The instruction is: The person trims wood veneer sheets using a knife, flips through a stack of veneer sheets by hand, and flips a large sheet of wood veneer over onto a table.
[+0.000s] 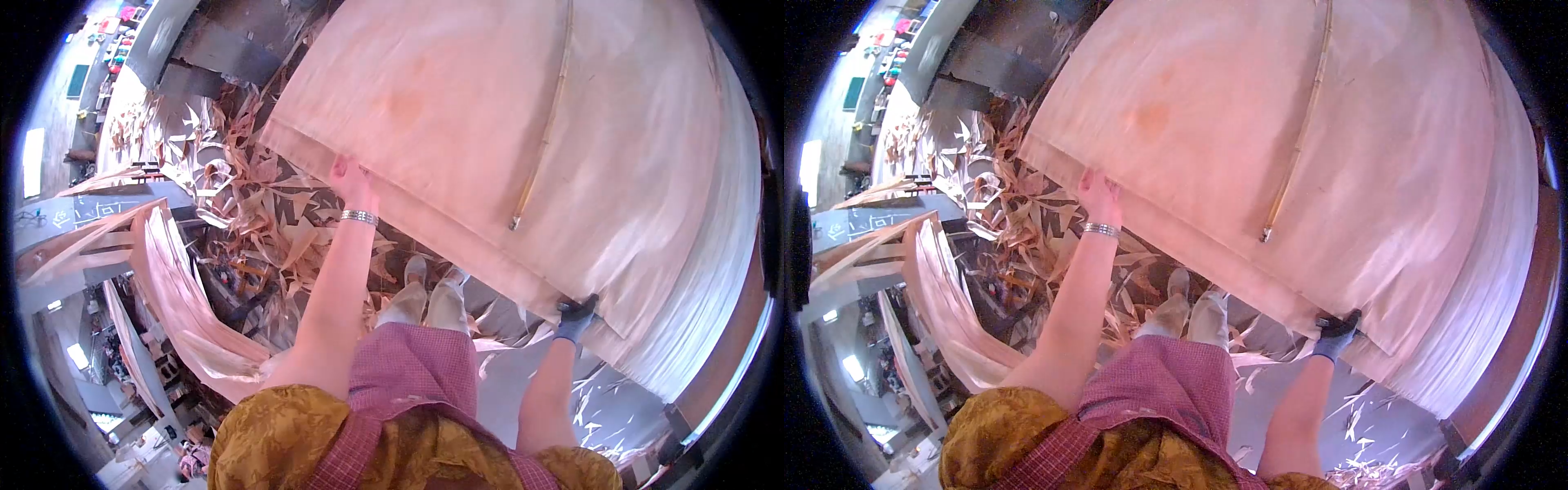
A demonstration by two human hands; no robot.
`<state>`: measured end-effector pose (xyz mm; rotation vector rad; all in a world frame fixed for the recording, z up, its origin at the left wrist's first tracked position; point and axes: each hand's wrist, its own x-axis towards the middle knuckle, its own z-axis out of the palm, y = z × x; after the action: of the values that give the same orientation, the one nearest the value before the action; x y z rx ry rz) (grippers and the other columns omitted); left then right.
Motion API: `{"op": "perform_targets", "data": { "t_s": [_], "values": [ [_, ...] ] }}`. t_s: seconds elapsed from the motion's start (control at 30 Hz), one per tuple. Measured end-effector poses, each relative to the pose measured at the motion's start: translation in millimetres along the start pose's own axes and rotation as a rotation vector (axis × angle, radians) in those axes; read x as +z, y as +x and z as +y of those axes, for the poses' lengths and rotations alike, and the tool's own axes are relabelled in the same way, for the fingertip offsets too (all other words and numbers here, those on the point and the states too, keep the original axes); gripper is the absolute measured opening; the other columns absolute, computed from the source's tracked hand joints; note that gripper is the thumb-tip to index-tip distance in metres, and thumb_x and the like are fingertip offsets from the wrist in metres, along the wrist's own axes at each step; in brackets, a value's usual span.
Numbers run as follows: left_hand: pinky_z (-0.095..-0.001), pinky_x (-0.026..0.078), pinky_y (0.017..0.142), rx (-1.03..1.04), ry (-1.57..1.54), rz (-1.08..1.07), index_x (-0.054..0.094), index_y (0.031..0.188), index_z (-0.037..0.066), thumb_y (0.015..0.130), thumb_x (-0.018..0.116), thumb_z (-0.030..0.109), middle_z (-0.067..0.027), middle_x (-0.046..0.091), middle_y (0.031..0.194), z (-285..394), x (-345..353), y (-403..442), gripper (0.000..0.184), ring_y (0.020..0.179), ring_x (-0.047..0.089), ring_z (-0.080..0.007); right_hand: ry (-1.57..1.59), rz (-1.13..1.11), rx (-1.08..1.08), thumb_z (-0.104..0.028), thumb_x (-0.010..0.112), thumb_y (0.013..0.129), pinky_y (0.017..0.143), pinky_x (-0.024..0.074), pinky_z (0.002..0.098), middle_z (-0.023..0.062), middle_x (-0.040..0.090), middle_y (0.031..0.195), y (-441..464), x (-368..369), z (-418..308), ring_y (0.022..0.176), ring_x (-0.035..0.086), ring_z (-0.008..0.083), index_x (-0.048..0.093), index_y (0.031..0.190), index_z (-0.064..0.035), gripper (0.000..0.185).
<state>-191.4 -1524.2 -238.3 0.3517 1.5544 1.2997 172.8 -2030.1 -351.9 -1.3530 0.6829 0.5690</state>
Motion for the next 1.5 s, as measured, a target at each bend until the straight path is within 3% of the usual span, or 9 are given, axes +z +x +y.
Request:
{"op": "perform_targets", "data": {
  "t_s": [0.27,0.37,0.7,0.8,0.93,1.03,1.13,1.4,1.5],
  "values": [
    [-0.0318,0.051,0.064,-0.093,0.006,-0.113,0.052,0.098,0.005,0.091,0.063,0.015,-0.0023,0.061,0.087,-10.9,-11.6,45.8,0.016,0.077,0.06,-0.0145,-0.015,0.03,0.059,-0.063,0.061,0.08,0.059,0.0472,0.0496,0.0083,0.057,0.116,-12.5,8.4,-7.9,0.08,0.058,0.0366,0.045,0.13,-0.029,0.062],
    [-0.0337,0.055,0.064,-0.096,0.143,-0.175,0.052,0.097,0.0,0.092,0.062,0.015,-0.0065,0.062,0.087,-8.9,-13.9,50.7,0.019,0.077,0.063,-0.0176,-0.002,0.107,0.056,-0.064,0.058,0.083,0.049,0.0432,0.0363,0.0091,0.063,0.099,-33.2,29.2,-12.0,0.066,0.056,0.0265,0.055,0.121,-0.0192,0.059],
    [-0.0387,0.057,0.07,-0.139,0.107,-0.145,0.056,0.099,-0.003,0.093,0.059,0.013,-0.01,0.062,0.091,-14.0,-10.9,56.3,0.018,0.082,0.063,-0.0225,-0.054,0.106,-0.002,-0.067,0.059,0.08,0.044,0.0395,0.0371,0.0128,0.062,0.085,-43.5,32.6,-10.8,0.058,0.055,0.0295,0.052,0.119,-0.0228,0.06],
    [-0.0388,0.056,0.071,-0.14,0.132,-0.223,0.056,0.101,-0.001,0.091,0.061,0.013,-0.0094,0.061,0.095,-30.7,-19.2,80.4,0.018,0.084,0.063,-0.0232,-0.063,0.178,-0.043,-0.064,0.056,0.084,0.048,0.0438,0.0387,0.0132,0.062,0.089,-46.8,41.0,-12.4,0.06,0.056,0.0317,0.05,0.122,-0.0234,0.056],
    [-0.0379,0.054,0.076,-0.09,0.329,-0.34,0.054,0.106,-0.002,0.093,0.058,0.016,-0.0103,0.06,0.101,-48.2,-35.9,108.2,0.022,0.09,0.061,-0.0233,0.139,-0.185,0.085,-0.057,0.053,0.09,0.07,0.0493,0.0408,0.0062,0.062,0.091,-91.8,42.2,-37.8,0.088,0.057,0.0275,0.06,0.099,-0.0163,0.042],
    [-0.0373,0.052,0.079,-0.148,0.412,-0.481,0.053,0.11,-0.002,0.094,0.056,0.018,-0.0109,0.059,0.105,-43.1,-58.3,148.1,0.025,0.094,0.059,-0.0234,0.067,0.071,-0.195,-0.053,0.059,0.09,0.053,0.0459,0.0444,0.0072,0.057,0.083,-79.3,42.0,-23.8,0.061,0.052,0.0279,0.057,0.099,-0.0144,0.04],
    [-0.0366,0.051,0.083,-0.172,0.43,-0.539,0.052,0.114,-0.002,0.095,0.053,0.019,-0.0116,0.058,0.109,-40.5,-61.6,183.0,0.028,0.099,0.057,-0.0235,0.192,0.158,-0.208,-0.041,0.07,0.086,0.05,0.0536,0.043,0.0132,0.064,0.096,-56.8,44.9,-12.0,0.067,0.064,0.0301,0.052,0.119,-0.008,0.051],
    [-0.0371,0.047,0.095,-0.301,0.424,-0.486,0.045,0.13,-0.004,0.099,0.047,0.023,-0.0164,0.053,0.13,-29.8,-24.9,207.2,0.042,0.118,0.052,-0.0252,0.407,0.304,-0.24,-0.035,0.071,0.085,0.053,0.0535,0.0388,0.0095,0.067,0.092,-70.5,66.9,-22.1,0.066,0.063,0.0238,0.058,0.118,-0.0071,0.045],
    [-0.0386,0.048,0.094,-0.079,0.746,-0.573,0.045,0.13,-0.005,0.097,0.05,0.023,-0.0179,0.054,0.129,-22.9,-18.3,185.2,0.044,0.115,0.055,-0.0275,0.359,0.374,-0.168,-0.035,0.069,0.086,0.053,0.0518,0.0367,0.007,0.068,0.091,-65.2,57.7,-23.3,0.064,0.063,0.0223,0.062,0.114,-0.0059,0.041]
  ]
}}
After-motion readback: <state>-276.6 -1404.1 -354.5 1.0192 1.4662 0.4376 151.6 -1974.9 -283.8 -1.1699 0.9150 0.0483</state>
